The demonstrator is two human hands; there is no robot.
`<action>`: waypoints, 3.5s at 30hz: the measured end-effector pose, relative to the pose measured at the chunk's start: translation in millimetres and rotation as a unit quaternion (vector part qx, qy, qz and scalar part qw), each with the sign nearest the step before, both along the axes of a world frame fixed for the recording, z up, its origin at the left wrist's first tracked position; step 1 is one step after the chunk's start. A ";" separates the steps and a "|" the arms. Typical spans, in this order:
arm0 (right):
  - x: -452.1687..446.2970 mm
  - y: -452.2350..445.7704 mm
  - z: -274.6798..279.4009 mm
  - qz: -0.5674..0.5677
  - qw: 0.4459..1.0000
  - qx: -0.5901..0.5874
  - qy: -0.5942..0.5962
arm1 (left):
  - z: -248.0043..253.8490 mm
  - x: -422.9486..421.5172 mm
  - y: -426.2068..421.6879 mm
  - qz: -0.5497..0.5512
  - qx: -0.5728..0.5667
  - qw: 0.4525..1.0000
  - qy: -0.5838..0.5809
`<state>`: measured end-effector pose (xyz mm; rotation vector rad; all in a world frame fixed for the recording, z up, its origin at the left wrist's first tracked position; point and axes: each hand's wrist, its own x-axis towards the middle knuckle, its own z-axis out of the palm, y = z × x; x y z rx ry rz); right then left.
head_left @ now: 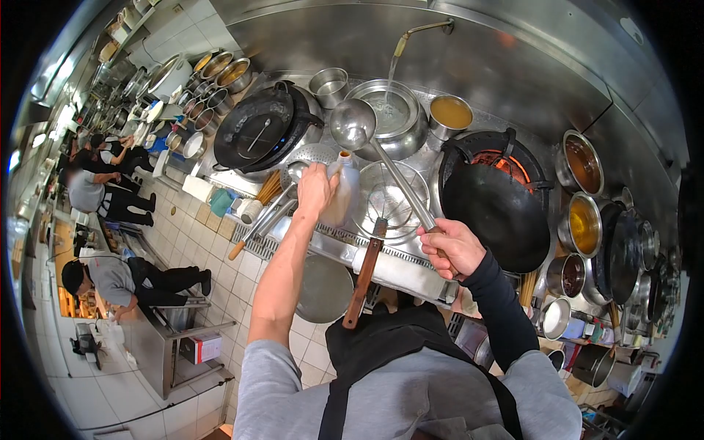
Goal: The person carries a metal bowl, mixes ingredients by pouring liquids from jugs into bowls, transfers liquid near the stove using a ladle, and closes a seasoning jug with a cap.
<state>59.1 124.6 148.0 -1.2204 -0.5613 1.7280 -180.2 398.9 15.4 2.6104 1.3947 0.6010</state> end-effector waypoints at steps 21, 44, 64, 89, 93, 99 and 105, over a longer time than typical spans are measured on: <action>-8.9 -9.2 4.9 -0.008 0.997 0.036 -0.073 | 15.7 13.8 4.6 -0.014 0.027 0.999 -0.025; 92.2 269.5 -64.0 -0.157 0.928 0.122 -0.316 | 36.9 -131.6 -137.3 0.204 -0.081 0.959 -0.180; -173.1 -28.6 -150.0 -0.114 0.779 0.259 -0.560 | 26.8 -21.8 -157.0 0.201 -0.133 0.945 -0.222; 164.4 205.0 -136.7 -0.324 0.645 -0.021 -0.692 | -20.8 -67.4 -170.5 0.215 -0.258 0.895 -0.292; 223.5 211.0 -115.3 -0.099 0.620 -0.089 -0.773 | -133.0 -209.8 -242.0 0.414 -0.325 0.815 -0.240; 354.1 261.0 -201.3 -0.133 0.628 -0.128 -0.756 | -223.5 -312.2 -406.6 0.512 -0.495 0.701 -0.033; 343.6 269.7 -201.4 -0.179 0.625 -0.098 -0.753 | -286.3 -323.1 -530.8 0.627 -0.621 0.435 -0.178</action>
